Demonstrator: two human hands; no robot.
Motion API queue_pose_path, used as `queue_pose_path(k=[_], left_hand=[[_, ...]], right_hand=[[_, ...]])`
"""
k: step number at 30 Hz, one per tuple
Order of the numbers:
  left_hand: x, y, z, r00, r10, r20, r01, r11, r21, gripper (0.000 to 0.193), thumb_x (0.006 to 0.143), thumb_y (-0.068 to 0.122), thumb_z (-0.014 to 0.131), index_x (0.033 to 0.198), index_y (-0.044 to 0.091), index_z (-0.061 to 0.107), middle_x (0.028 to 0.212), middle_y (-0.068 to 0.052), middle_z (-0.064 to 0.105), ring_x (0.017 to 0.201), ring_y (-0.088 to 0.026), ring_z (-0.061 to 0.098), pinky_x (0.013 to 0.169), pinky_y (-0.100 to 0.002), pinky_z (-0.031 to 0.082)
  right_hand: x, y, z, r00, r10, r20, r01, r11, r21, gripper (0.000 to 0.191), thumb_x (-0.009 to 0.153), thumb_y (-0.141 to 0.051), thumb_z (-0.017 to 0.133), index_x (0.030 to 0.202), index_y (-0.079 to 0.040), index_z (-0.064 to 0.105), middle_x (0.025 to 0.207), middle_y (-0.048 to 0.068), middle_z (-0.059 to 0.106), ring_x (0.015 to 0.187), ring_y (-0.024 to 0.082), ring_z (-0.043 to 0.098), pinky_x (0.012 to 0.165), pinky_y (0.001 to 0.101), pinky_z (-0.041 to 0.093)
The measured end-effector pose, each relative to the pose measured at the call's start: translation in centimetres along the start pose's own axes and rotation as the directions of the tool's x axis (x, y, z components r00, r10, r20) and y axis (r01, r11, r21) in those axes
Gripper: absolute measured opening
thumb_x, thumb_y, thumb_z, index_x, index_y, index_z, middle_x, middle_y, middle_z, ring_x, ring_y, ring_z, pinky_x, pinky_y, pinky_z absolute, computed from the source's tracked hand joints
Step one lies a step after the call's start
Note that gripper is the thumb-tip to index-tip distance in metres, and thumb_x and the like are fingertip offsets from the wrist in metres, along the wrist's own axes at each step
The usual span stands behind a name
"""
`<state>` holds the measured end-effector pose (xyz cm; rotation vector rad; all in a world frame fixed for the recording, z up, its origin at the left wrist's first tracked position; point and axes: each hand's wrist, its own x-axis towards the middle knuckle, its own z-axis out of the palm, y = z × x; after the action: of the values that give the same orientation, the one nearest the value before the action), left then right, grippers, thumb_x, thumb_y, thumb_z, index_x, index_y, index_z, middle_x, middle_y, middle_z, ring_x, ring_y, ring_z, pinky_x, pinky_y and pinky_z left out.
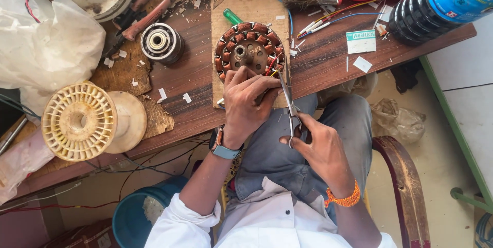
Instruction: The person repairs an electric motor stator by stripping wire insulation, twisting conductors, and securing connections with heat-shrink tubing. They use pliers and scissors to cut and prepare wires, then apply heat to shrink the tubing around the joints.
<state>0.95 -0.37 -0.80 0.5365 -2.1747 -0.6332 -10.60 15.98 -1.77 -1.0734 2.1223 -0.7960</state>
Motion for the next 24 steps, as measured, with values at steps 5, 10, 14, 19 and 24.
queue_pose_path(k=[5, 10, 14, 19, 24], left_hand=[[-0.1, -0.1, -0.1, 1.0, -0.004, -0.004, 0.004, 1.0, -0.008, 0.015, 0.086, 0.014, 0.084, 0.098, 0.017, 0.076, 0.095, 0.006, 0.076, 0.083, -0.016, 0.058, 0.086, -0.032, 0.039], [0.4, 0.4, -0.3, 0.999, 0.003, -0.037, -0.005, 0.999, -0.039, 0.014, 0.089, 0.014, 0.08, 0.102, 0.016, 0.073, 0.099, 0.001, 0.076, 0.086, -0.018, 0.06, 0.086, -0.034, 0.041], [1.0, 1.1, -0.4, 0.986, -0.037, -0.161, 0.015, 0.991, -0.135, 0.025, 0.089, 0.016, 0.072, 0.112, 0.01, 0.067, 0.105, -0.007, 0.067, 0.095, -0.022, 0.06, 0.086, -0.037, 0.044], [1.2, 1.7, -0.2, 0.991, -0.113, -0.076, 0.115, 0.993, 0.016, 0.035, 0.094, 0.016, 0.077, 0.129, 0.014, 0.071, 0.092, -0.001, 0.064, 0.091, -0.02, 0.057, 0.083, -0.038, 0.042], [0.9, 1.7, 0.9, 0.988, -0.1, -0.118, 0.115, 0.985, 0.129, 0.025, 0.09, 0.019, 0.081, 0.114, 0.024, 0.077, 0.089, 0.0, 0.064, 0.089, -0.021, 0.055, 0.079, -0.038, 0.04]], right_hand=[[-0.5, 0.2, -0.2, 0.999, -0.041, -0.015, 0.042, 0.997, 0.058, 0.062, 0.073, -0.047, 0.083, 0.116, -0.004, 0.071, 0.071, 0.013, 0.068, 0.058, 0.019, 0.062, 0.058, 0.0355, 0.052], [-1.6, 1.7, -0.9, 0.995, 0.081, 0.058, -0.086, 0.992, 0.093, 0.053, 0.077, -0.048, 0.078, 0.115, -0.011, 0.077, 0.071, 0.008, 0.073, 0.054, 0.014, 0.053, 0.051, 0.0347, 0.047], [-0.7, 2.6, -1.5, 0.988, -0.145, 0.052, 0.134, 0.977, 0.165, 0.065, 0.07, -0.051, 0.084, 0.121, -0.012, 0.075, 0.073, 0.004, 0.075, 0.06, 0.005, 0.063, 0.053, 0.0292, 0.052], [0.1, 3.5, -2.7, 0.993, 0.053, 0.109, -0.047, 0.997, -0.057, 0.087, 0.058, -0.055, 0.086, 0.134, -0.016, 0.067, 0.074, 0.009, 0.069, 0.058, 0.019, 0.059, 0.055, 0.0362, 0.052], [1.0, 3.5, -2.0, 0.988, -0.155, 0.015, 0.156, 0.987, -0.047, 0.085, 0.06, -0.056, 0.088, 0.123, -0.004, 0.067, 0.084, 0.012, 0.071, 0.072, 0.023, 0.071, 0.067, 0.0393, 0.056]])
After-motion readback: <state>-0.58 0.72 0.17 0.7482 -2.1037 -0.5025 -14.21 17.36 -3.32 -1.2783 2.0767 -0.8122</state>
